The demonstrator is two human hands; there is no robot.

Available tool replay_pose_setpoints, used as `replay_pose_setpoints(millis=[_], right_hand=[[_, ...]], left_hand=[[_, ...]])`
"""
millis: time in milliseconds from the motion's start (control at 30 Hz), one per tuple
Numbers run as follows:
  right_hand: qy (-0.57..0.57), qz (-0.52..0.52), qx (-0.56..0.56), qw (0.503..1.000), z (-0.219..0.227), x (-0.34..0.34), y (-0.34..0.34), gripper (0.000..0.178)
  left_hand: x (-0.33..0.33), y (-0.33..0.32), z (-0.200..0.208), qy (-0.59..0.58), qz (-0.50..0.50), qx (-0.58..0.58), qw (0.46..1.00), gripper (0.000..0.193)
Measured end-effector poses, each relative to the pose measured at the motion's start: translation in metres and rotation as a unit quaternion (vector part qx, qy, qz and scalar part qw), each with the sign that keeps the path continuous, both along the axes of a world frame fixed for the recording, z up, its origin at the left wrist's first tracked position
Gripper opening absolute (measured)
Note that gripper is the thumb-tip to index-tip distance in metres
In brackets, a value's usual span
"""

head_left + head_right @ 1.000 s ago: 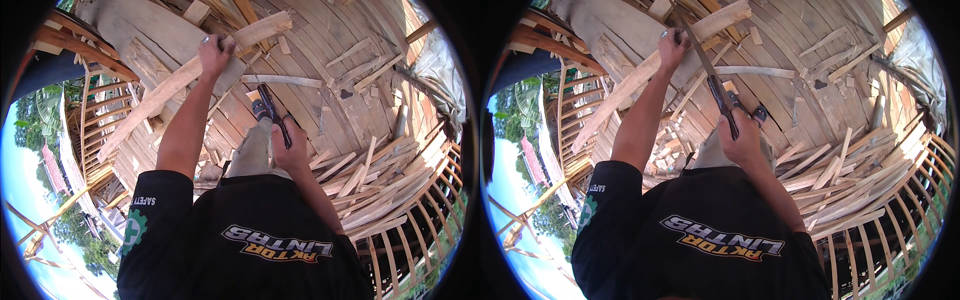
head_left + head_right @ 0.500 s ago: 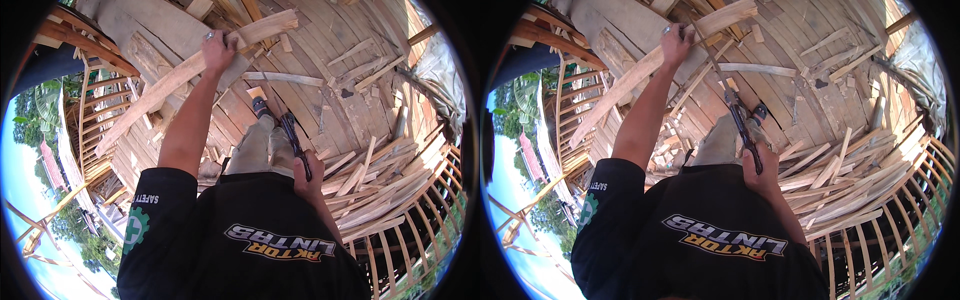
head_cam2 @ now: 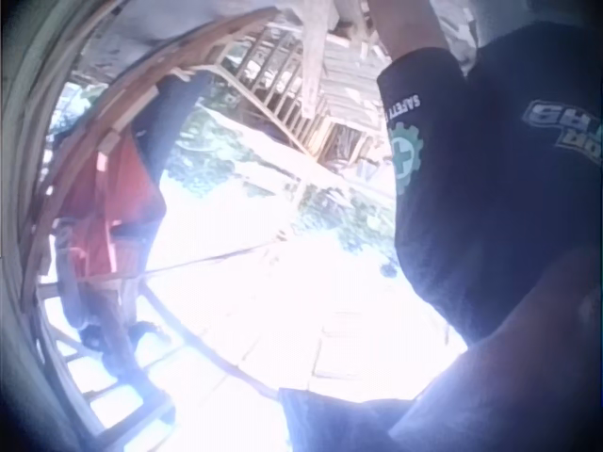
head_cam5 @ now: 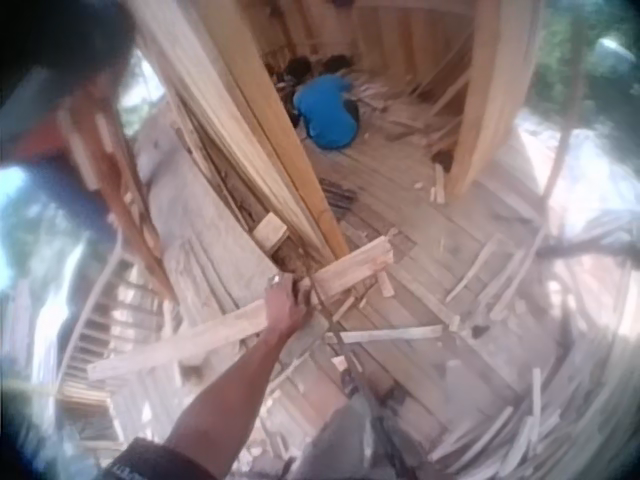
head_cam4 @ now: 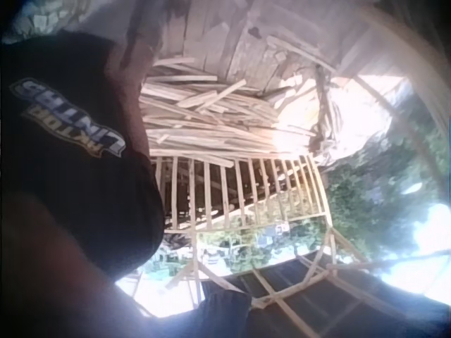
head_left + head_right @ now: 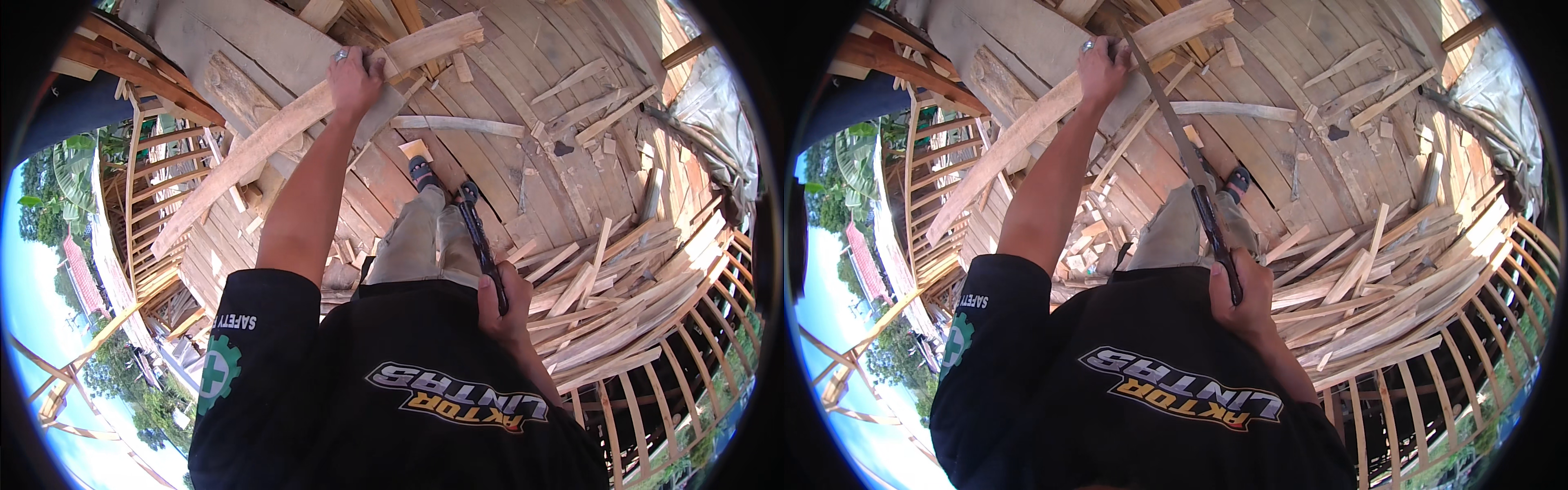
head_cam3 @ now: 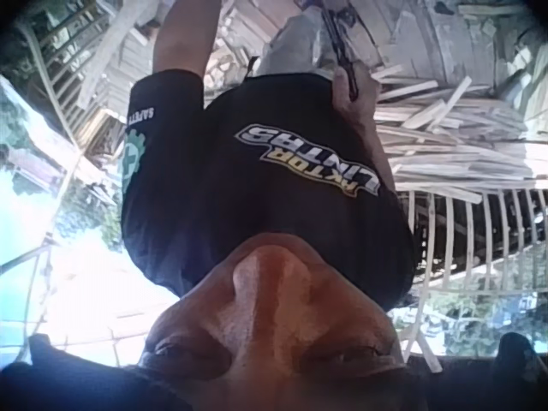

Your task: The person selects a piece of wood, uses a handsaw to cut it while holding it against a beam, and then fits it into the wall structure of a wooden building.

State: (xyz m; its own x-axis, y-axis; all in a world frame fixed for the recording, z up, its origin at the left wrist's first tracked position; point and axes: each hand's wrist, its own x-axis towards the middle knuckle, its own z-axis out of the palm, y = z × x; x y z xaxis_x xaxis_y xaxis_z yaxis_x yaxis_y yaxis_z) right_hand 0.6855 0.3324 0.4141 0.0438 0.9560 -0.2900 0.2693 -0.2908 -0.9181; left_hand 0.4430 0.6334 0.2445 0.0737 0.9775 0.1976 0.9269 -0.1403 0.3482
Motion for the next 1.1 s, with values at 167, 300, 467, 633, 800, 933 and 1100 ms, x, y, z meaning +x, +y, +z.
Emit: replay_pose_setpoints(millis=[167,300,467,633,800,933,1100], right_hand=[[0.001,-0.001,-0.006,1.000,0.001,0.002,-0.009,0.021],[0.049,-0.048,0.018,0.998,-0.033,-0.037,0.056,0.025],[0.036,-0.028,0.007,0.999,-0.030,-0.030,0.054,0.024],[0.007,-0.004,0.002,1.000,-0.016,-0.002,-0.013,0.021],[-0.007,-0.030,0.073,0.997,-0.048,-0.049,0.084,0.026],[0.032,-0.046,0.022,0.998,-0.044,-0.046,0.085,0.027],[0.014,-0.016,0.035,0.999,-0.023,-0.005,-0.003,0.025]], left_hand=[[-0.001,-0.002,0.000,-0.001,-0.005,-0.011,1.000,0.028],[0.006,0.000,0.002,0.020,-0.004,-0.020,1.000,0.029],[0.005,-0.005,0.002,0.017,0.004,-0.025,1.000,0.030],[0.002,-0.005,0.002,0.007,0.008,-0.029,1.000,0.031],[0.005,0.000,0.000,0.032,-0.020,-0.015,0.999,0.031],[0.005,-0.003,0.002,0.026,-0.006,-0.009,1.000,0.031],[0.007,-0.004,0.007,0.029,0.004,-0.028,0.999,0.031]])
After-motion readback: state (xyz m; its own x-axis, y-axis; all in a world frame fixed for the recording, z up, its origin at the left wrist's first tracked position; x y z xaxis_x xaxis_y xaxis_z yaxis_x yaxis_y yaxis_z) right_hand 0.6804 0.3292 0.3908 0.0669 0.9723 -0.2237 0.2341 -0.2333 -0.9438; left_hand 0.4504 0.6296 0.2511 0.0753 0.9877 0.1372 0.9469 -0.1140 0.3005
